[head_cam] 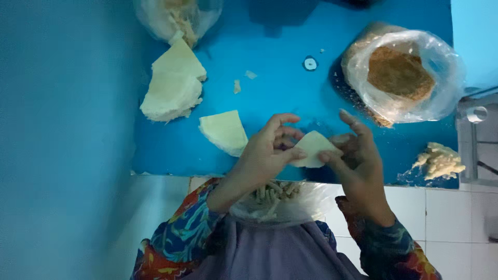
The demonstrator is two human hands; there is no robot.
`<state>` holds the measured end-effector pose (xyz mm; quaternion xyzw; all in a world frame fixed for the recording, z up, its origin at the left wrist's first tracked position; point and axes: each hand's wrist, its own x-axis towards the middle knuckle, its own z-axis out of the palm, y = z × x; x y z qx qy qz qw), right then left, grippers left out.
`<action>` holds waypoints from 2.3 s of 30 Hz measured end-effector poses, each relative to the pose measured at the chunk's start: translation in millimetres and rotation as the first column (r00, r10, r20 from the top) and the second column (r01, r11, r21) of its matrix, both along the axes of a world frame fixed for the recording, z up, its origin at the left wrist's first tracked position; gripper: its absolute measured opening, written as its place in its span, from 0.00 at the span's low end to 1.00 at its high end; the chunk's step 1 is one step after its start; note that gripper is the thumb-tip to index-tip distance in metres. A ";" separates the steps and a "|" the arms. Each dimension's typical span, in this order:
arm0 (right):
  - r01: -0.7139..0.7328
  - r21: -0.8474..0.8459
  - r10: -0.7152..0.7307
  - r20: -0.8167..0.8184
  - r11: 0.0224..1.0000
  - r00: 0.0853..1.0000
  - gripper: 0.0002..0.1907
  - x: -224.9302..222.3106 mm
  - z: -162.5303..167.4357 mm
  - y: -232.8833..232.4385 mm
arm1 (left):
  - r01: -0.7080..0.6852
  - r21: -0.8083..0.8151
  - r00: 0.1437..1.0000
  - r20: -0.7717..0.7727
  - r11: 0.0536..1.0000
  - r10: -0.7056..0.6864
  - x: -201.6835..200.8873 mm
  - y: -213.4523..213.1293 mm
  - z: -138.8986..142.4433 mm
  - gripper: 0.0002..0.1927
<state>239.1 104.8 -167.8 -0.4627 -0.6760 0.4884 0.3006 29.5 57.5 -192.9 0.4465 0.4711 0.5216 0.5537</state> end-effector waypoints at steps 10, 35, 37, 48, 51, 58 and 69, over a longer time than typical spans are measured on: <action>-0.181 0.535 0.024 0.288 0.825 0.957 0.42 -5.6 -12.2 -10.4 | -0.043 -0.086 0.981 0.187 0.995 0.058 11.3 -8.1 -6.2 0.25; -0.142 0.462 0.005 0.285 0.875 0.959 0.41 -16.8 3.0 -23.0 | -0.272 0.169 0.956 -0.066 0.947 0.286 38.8 -25.1 -6.8 0.10; -0.146 0.457 0.025 0.259 0.877 0.965 0.41 -17.2 4.7 -22.6 | -0.271 0.206 0.950 -0.100 0.940 0.296 38.0 -23.7 -9.9 0.09; 0.162 -0.115 -0.183 -0.210 0.980 0.960 0.38 -26.1 13.0 -15.7 | -0.319 0.195 0.948 0.089 0.927 0.307 40.6 -24.3 -13.3 0.05; 0.144 -0.098 -0.164 -0.239 0.985 0.957 0.42 -28.6 10.8 -19.8 | -0.287 0.140 0.956 -0.019 0.947 0.293 41.1 -23.5 -16.7 0.06; 0.168 -0.064 -0.179 -0.259 0.984 0.949 0.37 -26.3 0.2 -19.9 | -0.345 0.174 0.936 0.131 0.922 0.326 47.6 -25.5 -33.0 0.05; 0.081 -0.281 -0.259 -0.686 0.956 0.680 0.28 -7.6 -16.9 -3.2 | -0.451 0.015 0.853 0.301 0.892 0.426 32.5 -13.9 -48.2 0.11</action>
